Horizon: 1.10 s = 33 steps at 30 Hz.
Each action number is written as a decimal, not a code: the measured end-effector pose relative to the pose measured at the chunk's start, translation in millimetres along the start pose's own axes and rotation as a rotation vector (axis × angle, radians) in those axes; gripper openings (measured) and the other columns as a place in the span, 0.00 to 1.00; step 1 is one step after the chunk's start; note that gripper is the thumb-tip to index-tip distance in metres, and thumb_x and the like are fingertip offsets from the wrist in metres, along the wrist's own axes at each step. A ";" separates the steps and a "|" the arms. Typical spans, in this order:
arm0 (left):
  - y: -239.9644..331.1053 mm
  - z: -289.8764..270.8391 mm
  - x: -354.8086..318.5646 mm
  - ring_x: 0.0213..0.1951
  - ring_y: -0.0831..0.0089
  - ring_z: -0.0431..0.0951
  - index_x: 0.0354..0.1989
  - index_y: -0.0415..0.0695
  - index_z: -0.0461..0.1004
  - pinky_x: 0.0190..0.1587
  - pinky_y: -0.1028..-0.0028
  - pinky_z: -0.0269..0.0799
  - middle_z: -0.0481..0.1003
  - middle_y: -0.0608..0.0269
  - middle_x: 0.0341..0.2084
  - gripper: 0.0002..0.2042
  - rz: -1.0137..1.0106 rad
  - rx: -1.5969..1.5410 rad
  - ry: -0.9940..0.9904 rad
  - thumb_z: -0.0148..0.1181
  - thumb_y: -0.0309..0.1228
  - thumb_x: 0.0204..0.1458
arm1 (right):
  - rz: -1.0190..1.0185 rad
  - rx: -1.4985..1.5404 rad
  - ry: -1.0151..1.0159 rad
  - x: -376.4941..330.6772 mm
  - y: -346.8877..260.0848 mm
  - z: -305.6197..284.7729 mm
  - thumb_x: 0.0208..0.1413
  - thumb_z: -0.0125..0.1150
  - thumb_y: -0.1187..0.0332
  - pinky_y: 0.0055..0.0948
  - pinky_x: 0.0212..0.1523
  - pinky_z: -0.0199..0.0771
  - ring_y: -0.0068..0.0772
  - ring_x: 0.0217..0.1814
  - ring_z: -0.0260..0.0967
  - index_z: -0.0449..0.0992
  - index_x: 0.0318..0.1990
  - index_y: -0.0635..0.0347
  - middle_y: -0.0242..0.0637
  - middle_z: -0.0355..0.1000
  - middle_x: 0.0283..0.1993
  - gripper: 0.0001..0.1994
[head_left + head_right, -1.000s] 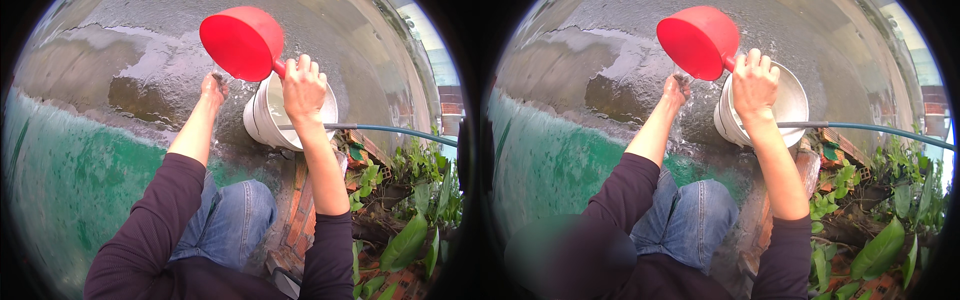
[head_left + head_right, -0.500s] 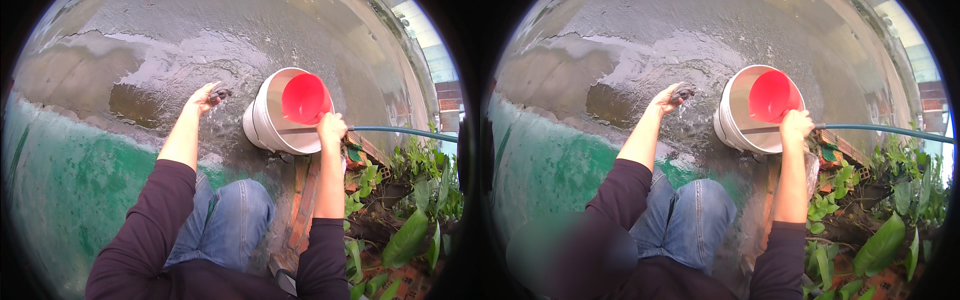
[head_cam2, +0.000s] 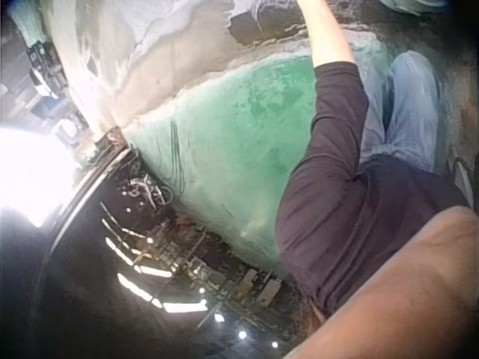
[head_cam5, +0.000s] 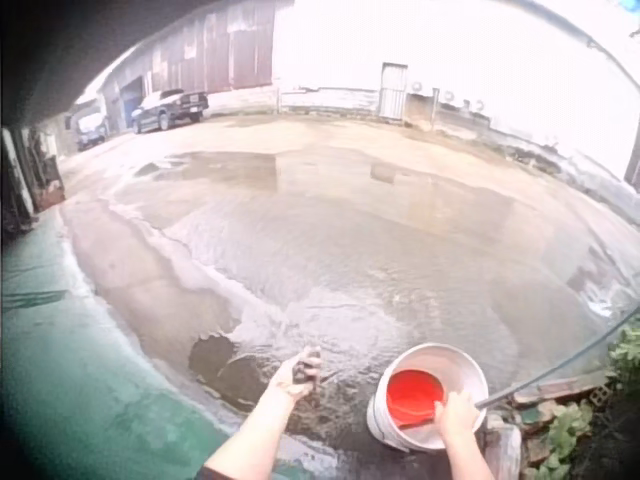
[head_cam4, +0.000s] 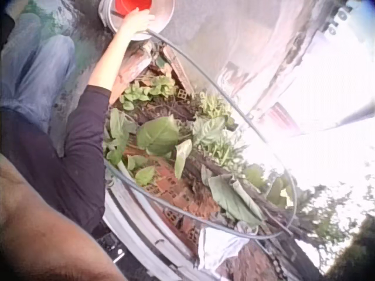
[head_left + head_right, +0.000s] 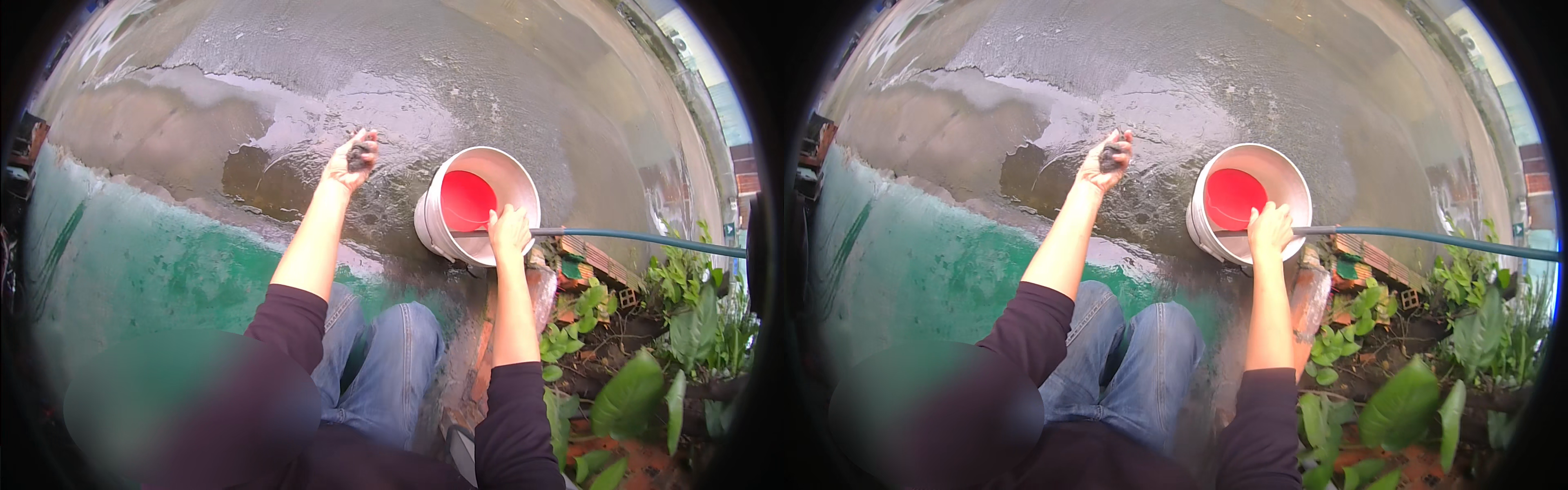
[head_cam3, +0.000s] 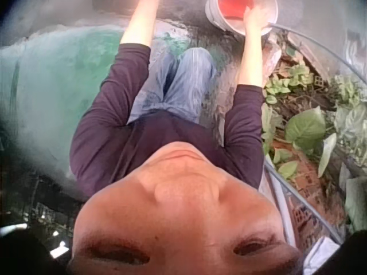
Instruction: The person places a label on a plastic bag, walks to a scale, and hands the bag to another person. Then the person retrieves a wet cloth, washes it, and wipes the inside of a black plastic crate.
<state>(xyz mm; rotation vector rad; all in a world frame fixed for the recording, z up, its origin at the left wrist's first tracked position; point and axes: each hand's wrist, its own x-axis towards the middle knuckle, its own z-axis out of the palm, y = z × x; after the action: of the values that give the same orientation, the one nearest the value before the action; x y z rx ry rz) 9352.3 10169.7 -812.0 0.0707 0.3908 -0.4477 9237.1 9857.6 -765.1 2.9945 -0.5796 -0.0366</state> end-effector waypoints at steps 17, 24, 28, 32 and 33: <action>6.7 343.7 -151.3 0.17 0.69 0.69 0.32 0.49 0.66 0.14 0.73 0.56 0.69 0.64 0.17 0.11 0.212 0.753 0.619 0.51 0.43 0.49 | 0.364 0.418 -0.704 -245.7 81.8 -312.4 0.48 0.60 0.58 0.44 0.46 0.71 0.49 0.46 0.72 0.78 0.36 0.52 0.47 0.74 0.43 0.12; 52.4 406.5 -201.0 0.18 0.71 0.71 0.33 0.51 0.66 0.14 0.72 0.61 0.72 0.65 0.21 0.12 0.043 0.800 0.444 0.49 0.46 0.53 | 0.567 0.412 -0.701 -279.4 128.5 -369.6 0.47 0.58 0.60 0.41 0.51 0.69 0.49 0.51 0.70 0.78 0.38 0.51 0.44 0.74 0.46 0.12; 67.0 426.5 -231.9 0.17 0.72 0.71 0.31 0.47 0.67 0.14 0.74 0.61 0.72 0.63 0.21 0.13 -0.091 0.813 0.430 0.52 0.44 0.52 | 0.397 0.422 -0.662 -325.0 162.4 -282.6 0.43 0.54 0.68 0.41 0.47 0.71 0.52 0.45 0.72 0.79 0.33 0.59 0.47 0.75 0.40 0.11; 75.3 433.4 -263.6 0.24 0.68 0.74 0.35 0.45 0.69 0.22 0.70 0.71 0.73 0.63 0.25 0.10 0.006 0.659 0.199 0.56 0.38 0.50 | 0.481 0.361 -1.169 -385.9 153.1 -235.1 0.53 0.52 0.67 0.34 0.22 0.74 0.35 0.23 0.75 0.79 0.33 0.60 0.44 0.77 0.30 0.10; 80.4 430.4 -267.1 0.30 0.65 0.74 0.36 0.45 0.70 0.30 0.64 0.74 0.74 0.60 0.28 0.09 0.011 0.633 0.158 0.59 0.31 0.47 | 0.693 0.537 -1.208 -396.3 145.6 -236.4 0.57 0.47 0.69 0.33 0.18 0.73 0.34 0.19 0.73 0.76 0.42 0.59 0.44 0.77 0.28 0.11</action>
<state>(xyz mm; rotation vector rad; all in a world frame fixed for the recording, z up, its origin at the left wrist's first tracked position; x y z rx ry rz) 9317.7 10285.9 -313.6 0.7255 0.3912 -0.5439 8825.1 9891.1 -513.6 2.6289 -1.8854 -1.9262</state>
